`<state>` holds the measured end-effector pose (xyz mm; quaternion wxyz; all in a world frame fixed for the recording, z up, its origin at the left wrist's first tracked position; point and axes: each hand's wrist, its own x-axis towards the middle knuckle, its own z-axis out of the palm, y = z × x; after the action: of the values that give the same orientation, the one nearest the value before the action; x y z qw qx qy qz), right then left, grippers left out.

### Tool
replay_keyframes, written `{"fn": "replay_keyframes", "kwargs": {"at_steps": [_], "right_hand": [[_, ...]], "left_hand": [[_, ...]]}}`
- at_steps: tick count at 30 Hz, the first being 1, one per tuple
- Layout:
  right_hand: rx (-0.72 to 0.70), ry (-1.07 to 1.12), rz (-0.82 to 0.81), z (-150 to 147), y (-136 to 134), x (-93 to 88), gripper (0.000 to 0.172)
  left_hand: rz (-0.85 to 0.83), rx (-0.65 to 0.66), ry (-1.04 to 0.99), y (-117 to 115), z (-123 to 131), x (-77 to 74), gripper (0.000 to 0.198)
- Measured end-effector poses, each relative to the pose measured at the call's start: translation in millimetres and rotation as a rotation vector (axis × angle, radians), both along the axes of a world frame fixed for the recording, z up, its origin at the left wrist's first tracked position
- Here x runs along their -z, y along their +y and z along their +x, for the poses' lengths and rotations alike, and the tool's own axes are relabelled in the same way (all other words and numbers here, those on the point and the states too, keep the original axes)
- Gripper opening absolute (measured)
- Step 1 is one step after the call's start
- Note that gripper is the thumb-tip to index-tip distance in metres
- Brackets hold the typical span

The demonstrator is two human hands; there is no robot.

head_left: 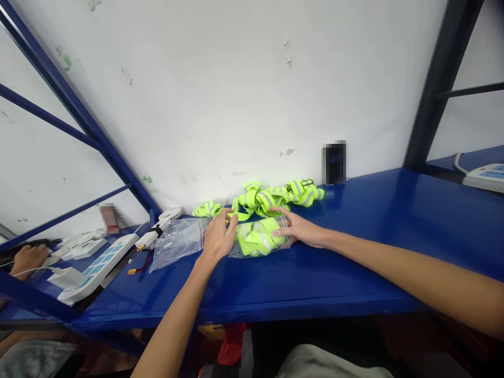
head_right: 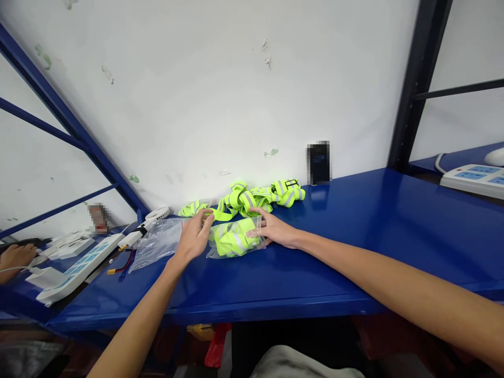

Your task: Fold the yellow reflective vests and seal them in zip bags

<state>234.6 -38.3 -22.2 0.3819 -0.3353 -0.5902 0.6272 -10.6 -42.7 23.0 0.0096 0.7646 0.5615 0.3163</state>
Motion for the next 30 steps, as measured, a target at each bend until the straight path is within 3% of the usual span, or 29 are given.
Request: {"fn": "replay_keyframes", "kwargs": {"at_steps": [4,10,16,23,30], "right_hand": [[-0.057,-0.033,0.031,-0.4,3.2,2.1,0.065],[-0.064,-0.211,0.240,-2.9,-3.7,1.3,0.055],[-0.014,-0.400,0.437,-2.6,-10.2,-3.5,0.050],[-0.011,-0.372,0.435,-10.8,-33.3,-21.8,0.061],[0.023,-0.188,0.279,-13.1,-38.4,-26.4,0.067]], "left_hand": [[-0.120,0.169,0.165,-1.3,-3.8,-0.2,0.049],[-0.474,0.306,0.552,11.0,33.4,-29.8,0.079],[-0.715,0.462,0.504,26.8,39.2,-39.0,0.086],[-0.660,0.527,0.576,8.4,43.7,-54.6,0.075],[-0.582,0.540,0.620,6.4,58.1,-64.1,0.064]]}}
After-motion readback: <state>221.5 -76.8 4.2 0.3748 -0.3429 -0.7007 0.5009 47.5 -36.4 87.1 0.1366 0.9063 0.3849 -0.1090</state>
